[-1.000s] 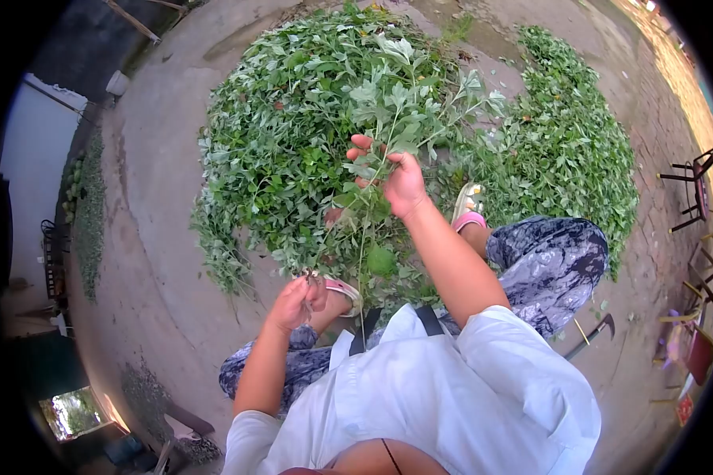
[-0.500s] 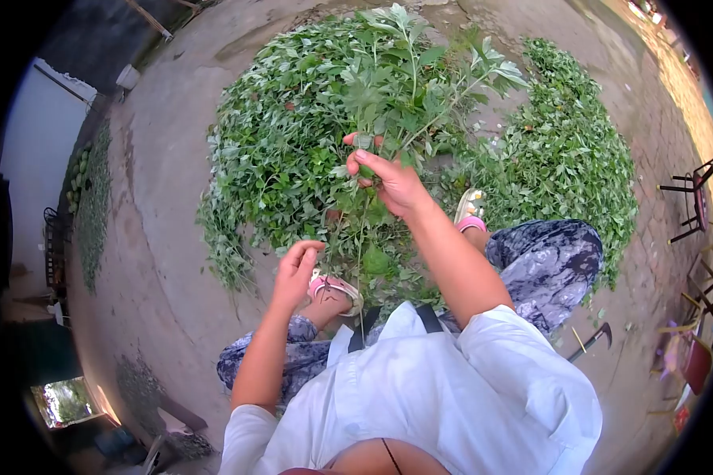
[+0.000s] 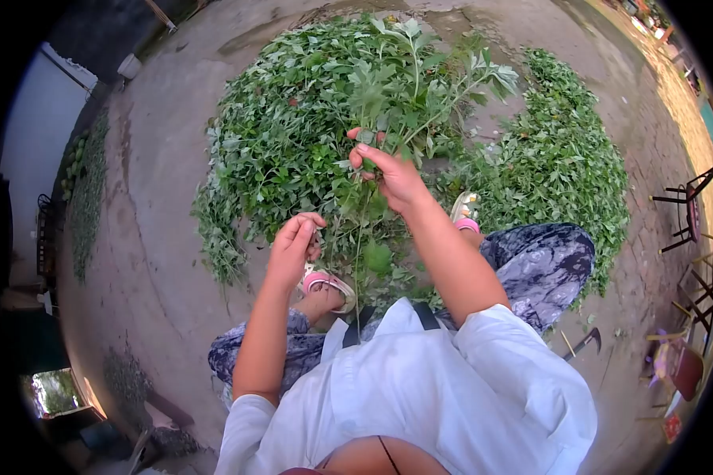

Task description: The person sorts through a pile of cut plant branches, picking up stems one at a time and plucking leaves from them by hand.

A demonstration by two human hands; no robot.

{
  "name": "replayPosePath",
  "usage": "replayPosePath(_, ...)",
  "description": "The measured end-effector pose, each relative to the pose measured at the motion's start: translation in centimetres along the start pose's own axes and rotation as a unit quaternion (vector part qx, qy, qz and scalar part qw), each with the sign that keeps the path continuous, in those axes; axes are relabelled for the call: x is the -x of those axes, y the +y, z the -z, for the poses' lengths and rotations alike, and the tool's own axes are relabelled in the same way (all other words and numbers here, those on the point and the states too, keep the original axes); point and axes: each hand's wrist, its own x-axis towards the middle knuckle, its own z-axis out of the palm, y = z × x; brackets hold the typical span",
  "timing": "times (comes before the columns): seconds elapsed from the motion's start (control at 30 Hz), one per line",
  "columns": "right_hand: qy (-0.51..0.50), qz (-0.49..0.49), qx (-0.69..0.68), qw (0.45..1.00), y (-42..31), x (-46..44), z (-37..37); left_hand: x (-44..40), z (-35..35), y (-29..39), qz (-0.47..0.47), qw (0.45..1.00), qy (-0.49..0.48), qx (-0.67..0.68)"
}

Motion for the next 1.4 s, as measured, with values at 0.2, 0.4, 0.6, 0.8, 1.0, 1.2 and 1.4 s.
replayPosePath(0.2,-0.001,-0.007,0.008,1.000,0.9,0.0,-0.9,-0.2,-2.7,0.1,0.004,1.000,-0.022,0.005)
replayPosePath(0.4,0.014,-0.005,0.028,1.000,1.5,-0.6,-1.0,0.9,-3.2,-0.6,0.055,0.995,0.023,0.085)
replayPosePath(0.6,0.006,-0.016,0.033,0.999,1.5,-0.5,-2.0,0.4,-2.6,-1.7,-0.007,0.998,0.033,0.055)
replayPosePath(0.8,-0.010,-0.019,0.033,0.999,1.4,-0.4,-3.1,0.7,-2.4,-0.3,0.073,0.962,0.003,0.263)
replayPosePath(1.0,-0.007,-0.016,0.020,1.000,1.6,-0.5,-3.2,2.1,-2.3,-0.2,0.155,0.949,0.032,0.273)
replayPosePath(1.2,-0.011,-0.011,0.043,0.999,1.6,-0.8,-3.0,4.1,-1.4,0.1,0.147,0.959,-0.008,0.242)
replayPosePath(1.4,-0.026,-0.030,0.059,0.998,2.2,-0.8,-3.8,5.2,-1.1,0.6,0.136,0.940,-0.038,0.311)
